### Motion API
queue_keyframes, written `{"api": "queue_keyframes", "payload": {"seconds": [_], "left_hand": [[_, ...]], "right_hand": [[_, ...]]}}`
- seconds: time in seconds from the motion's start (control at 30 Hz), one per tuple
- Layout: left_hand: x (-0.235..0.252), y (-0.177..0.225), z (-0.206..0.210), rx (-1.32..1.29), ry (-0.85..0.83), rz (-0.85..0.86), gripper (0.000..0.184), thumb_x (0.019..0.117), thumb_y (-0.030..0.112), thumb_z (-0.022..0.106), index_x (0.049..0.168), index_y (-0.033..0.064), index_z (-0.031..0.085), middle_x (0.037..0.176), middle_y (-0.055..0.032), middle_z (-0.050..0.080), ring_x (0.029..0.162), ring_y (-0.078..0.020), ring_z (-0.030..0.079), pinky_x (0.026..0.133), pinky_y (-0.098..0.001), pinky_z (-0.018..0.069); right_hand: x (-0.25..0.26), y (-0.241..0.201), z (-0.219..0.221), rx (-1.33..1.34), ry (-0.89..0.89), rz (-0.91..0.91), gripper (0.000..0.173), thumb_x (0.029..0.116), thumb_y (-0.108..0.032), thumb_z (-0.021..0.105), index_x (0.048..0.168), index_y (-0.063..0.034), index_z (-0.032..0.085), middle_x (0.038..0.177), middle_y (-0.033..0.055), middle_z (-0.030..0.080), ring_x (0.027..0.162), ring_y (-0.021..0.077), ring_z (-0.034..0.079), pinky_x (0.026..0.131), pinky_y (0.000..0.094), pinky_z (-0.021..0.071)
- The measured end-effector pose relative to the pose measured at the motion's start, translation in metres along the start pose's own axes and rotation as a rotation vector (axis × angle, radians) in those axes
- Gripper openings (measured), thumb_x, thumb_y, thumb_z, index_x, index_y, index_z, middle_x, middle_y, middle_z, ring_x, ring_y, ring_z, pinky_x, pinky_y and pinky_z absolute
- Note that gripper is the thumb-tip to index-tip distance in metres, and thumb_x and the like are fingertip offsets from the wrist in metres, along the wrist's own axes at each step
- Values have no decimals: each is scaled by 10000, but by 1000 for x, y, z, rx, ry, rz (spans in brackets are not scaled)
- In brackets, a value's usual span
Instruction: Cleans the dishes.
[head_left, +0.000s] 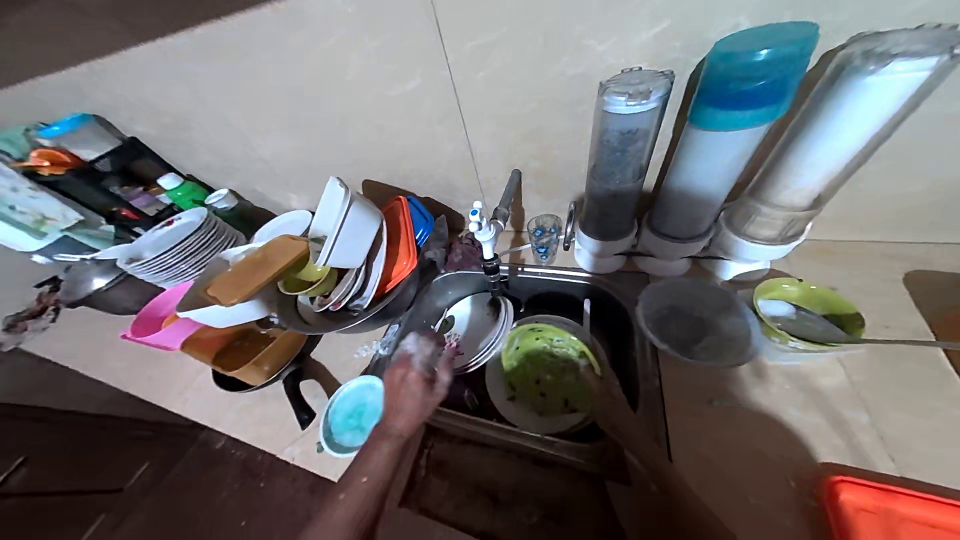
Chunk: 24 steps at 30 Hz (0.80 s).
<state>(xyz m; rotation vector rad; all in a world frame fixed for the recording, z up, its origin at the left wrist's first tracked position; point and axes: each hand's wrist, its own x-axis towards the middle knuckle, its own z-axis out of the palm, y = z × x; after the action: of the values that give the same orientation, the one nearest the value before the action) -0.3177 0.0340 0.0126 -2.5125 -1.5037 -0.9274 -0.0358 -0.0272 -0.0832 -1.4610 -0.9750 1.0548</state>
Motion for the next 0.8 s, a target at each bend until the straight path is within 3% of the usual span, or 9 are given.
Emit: {"api": "queue_keyframes", "payload": {"seconds": [0.07,0.17,0.27,0.33,0.37,0.43,0.53,0.7,0.8], "left_hand": [[-17,-36,-24,11,-88,-264,328,989,164,562,1159,-100,656,1171,-314,657,1084,-461,661,936,-605,525],[-47,-80,-39,51,-206,-534,421,939,140,676,1274,-105,603,1312,-377,558,1195,-521,585,1017,-633,467],[-78,-102,-27,141,-250,-566,669,892,263,739,1434,-58,514,1540,-360,389,1397,-541,430,1118,-658,384],[-89,-104,-21,119,-237,-502,634,936,248,673,1457,-67,495,1566,-345,371,1476,-527,324,1200,-638,275],[-90,-104,-21,77,-226,-467,551,948,170,652,1427,-73,529,1552,-337,401,1485,-515,316,1223,-621,241],[-89,-102,-24,14,-169,-445,410,947,7,599,1350,-68,607,1509,-322,469,1448,-489,402,1203,-587,318],[-90,-94,-25,43,-61,-545,426,925,13,651,1339,-75,602,1477,-336,484,1355,-494,506,1106,-598,436],[-86,-89,-24,56,-131,-441,357,915,12,652,1265,-52,672,1365,-274,621,1279,-457,595,1079,-607,460],[-78,-95,-26,58,-96,-559,338,956,39,619,1280,-41,667,1367,-285,607,1282,-474,573,1086,-612,440]], "right_hand": [[7,4,0,175,73,112,531,1095,-222,428,1579,-40,308,1598,201,364,1447,267,408,1168,443,373],[11,8,2,357,115,188,563,1095,-234,432,1610,-98,253,1599,180,362,1422,261,433,1140,457,405],[11,9,5,463,125,221,544,1097,-257,420,1594,-97,269,1533,179,436,1334,238,515,1068,436,475],[11,8,6,481,139,236,530,1098,-263,419,1581,-88,289,1501,179,466,1298,231,540,1043,422,491],[11,8,6,478,141,242,527,1100,-265,420,1580,-89,293,1502,177,467,1299,227,541,1045,417,491],[10,8,6,469,149,249,526,1098,-264,429,1579,-91,302,1501,174,470,1297,224,544,1043,415,493],[10,9,5,483,147,243,525,1101,-266,413,1579,-84,294,1492,184,476,1284,236,556,1031,420,505],[10,11,3,493,122,230,544,1093,-274,422,1581,-80,283,1515,186,449,1309,242,535,1043,425,496],[9,9,5,490,113,244,546,1090,-279,439,1579,-83,296,1496,184,471,1288,237,552,1025,416,509]]}}
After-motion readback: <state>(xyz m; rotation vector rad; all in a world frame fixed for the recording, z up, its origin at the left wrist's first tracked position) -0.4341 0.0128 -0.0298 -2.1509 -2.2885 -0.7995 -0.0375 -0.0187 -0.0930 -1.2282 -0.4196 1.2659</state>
